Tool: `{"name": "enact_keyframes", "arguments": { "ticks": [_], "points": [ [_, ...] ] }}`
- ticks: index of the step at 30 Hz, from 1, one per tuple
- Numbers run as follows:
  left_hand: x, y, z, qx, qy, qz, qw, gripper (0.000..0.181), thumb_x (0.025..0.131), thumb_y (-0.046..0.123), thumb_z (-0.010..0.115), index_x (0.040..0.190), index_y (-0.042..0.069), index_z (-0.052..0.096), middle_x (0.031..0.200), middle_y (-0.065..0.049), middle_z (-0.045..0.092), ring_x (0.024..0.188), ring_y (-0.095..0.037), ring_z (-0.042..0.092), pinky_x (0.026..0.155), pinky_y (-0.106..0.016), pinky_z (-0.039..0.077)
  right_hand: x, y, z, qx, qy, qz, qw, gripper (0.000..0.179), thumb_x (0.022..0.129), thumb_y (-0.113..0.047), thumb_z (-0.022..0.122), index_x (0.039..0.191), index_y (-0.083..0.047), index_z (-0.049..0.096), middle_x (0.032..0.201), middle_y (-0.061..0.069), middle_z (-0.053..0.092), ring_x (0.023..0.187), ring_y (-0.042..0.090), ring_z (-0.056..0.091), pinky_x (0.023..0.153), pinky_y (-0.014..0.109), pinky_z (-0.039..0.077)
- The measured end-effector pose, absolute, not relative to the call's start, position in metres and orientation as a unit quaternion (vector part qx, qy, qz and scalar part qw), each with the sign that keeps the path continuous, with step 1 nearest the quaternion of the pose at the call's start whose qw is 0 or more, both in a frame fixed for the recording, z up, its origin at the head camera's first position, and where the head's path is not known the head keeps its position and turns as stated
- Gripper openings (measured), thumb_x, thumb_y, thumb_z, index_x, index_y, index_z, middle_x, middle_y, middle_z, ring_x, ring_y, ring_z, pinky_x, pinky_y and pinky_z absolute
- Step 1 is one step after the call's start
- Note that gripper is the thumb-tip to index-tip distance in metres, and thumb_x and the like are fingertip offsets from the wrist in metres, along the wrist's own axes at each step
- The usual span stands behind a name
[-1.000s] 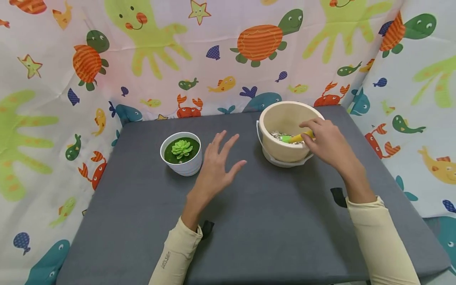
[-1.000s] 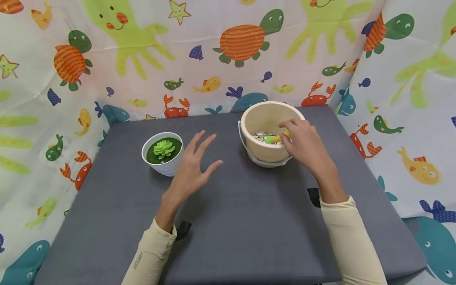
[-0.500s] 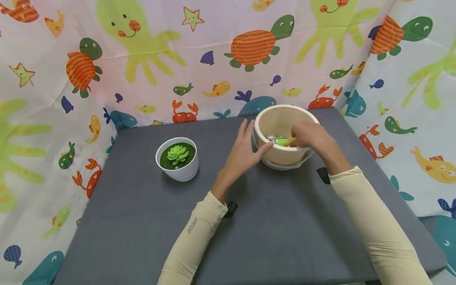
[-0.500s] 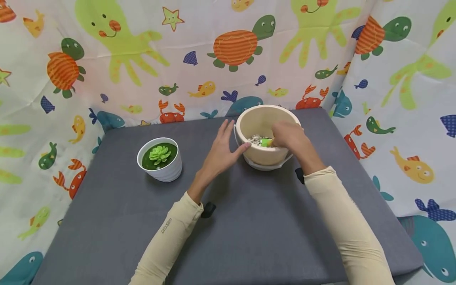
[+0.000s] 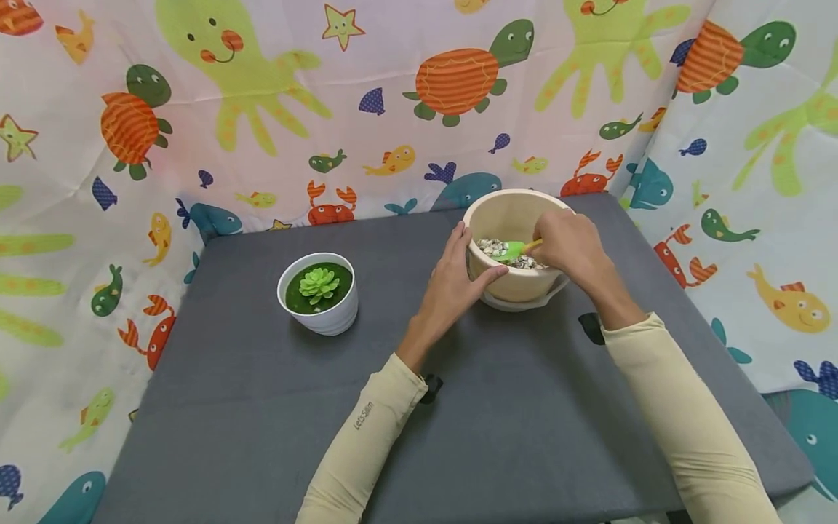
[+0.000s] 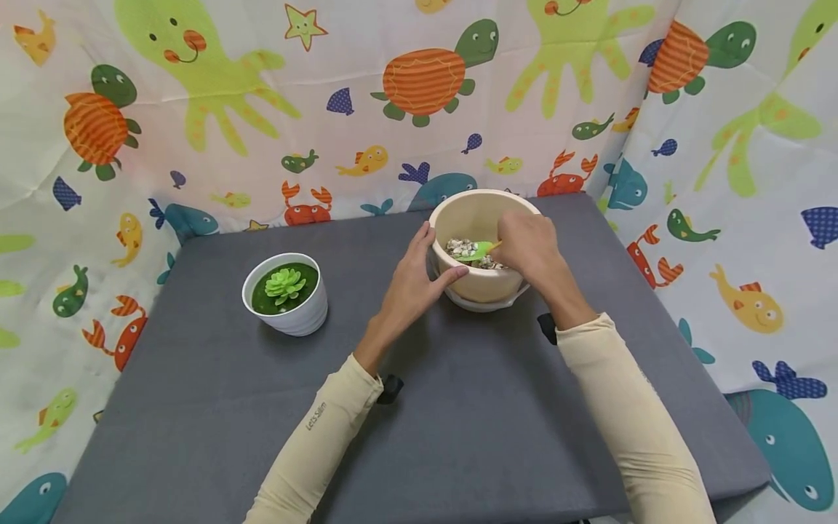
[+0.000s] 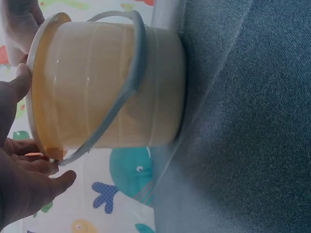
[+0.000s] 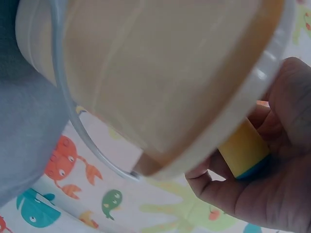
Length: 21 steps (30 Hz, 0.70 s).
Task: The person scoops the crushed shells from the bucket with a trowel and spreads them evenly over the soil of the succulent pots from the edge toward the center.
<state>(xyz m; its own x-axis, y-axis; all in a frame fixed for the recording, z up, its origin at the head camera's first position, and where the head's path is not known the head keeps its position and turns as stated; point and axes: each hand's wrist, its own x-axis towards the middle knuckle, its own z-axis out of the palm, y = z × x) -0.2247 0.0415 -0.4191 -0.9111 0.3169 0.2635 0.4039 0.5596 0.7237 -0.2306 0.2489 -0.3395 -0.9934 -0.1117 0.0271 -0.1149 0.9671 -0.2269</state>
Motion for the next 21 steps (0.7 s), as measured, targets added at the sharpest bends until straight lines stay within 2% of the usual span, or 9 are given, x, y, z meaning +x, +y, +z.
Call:
{"name": "enact_keyframes", "arguments": {
  "ticks": [10,16,21],
  "points": [
    [-0.223,0.041,-0.419,-0.195,-0.886,-0.419,0.041,0.099,0.092,0.059,0.073,0.167,0.013,0.027,0.177,-0.006,0.020,0.162,-0.025,0.028,0.126,-0.051,0.035,-0.211,0.248,-0.319,0.027,-0.995,0.082,0.041,0.023,0.086,-0.015,0.077,0.100,0.004,0.080,0.089,0.023,0.076,0.076,0.037,0.063,0.067,0.048,0.052],
    [-0.224,0.041,-0.419,-0.193,-0.889,-0.414,0.041,0.099,0.092,0.061,0.071,0.167,0.013,0.027,0.177,-0.006,0.020,0.162,-0.024,0.028,0.126,-0.051,0.035,-0.204,0.249,-0.310,0.021,-0.995,0.079,0.050,0.028,0.085,-0.012,0.079,0.106,0.007,0.078,0.095,0.028,0.076,0.075,0.038,0.064,0.069,0.048,0.054],
    [-0.224,0.040,-0.420,-0.198,-0.885,-0.418,0.051,0.097,0.092,0.059,0.072,0.166,0.012,0.029,0.176,-0.007,0.022,0.162,-0.024,0.030,0.126,-0.051,0.036,-0.203,0.252,-0.307,0.018,-0.994,0.094,0.050,0.028,0.084,-0.012,0.080,0.105,0.008,0.078,0.093,0.028,0.075,0.073,0.037,0.063,0.064,0.046,0.054]
  ]
}}
